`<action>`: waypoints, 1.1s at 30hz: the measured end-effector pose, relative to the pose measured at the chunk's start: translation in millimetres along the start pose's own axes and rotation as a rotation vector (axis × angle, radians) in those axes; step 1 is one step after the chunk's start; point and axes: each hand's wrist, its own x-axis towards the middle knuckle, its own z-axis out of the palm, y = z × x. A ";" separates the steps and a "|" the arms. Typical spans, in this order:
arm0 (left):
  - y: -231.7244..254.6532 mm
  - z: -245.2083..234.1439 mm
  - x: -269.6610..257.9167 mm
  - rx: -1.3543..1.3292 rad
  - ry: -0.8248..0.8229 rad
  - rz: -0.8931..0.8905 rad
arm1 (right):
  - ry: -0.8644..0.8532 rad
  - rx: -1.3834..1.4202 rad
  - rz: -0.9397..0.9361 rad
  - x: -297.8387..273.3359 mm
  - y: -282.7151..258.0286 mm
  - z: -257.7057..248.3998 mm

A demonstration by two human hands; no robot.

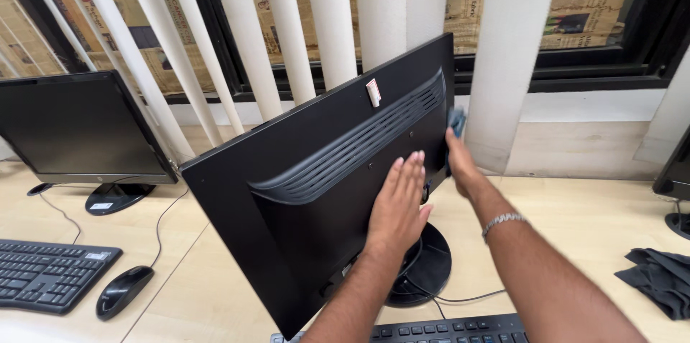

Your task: The person cleans a computer workstation using a blue cloth. They wipe the desk surface, then clean the keyboard and mouse. The person proceeds to wipe the front, sides, and back of the computer monitor, rotating it to reach all surfaces.

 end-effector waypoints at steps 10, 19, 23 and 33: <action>17.8 13.8 -16.4 -0.019 -0.014 0.084 | 0.130 0.222 0.183 -33.0 84.7 -5.3; 17.5 6.0 -58.1 0.002 -0.075 0.067 | 0.142 -0.052 -0.172 -150.5 84.8 59.6; 8.2 -1.0 -85.2 0.030 -0.118 0.108 | 0.128 -0.280 -0.324 -174.3 61.3 56.0; 7.7 -0.5 -133.1 -0.150 0.121 0.057 | -0.159 -0.826 -1.023 -249.9 9.3 44.3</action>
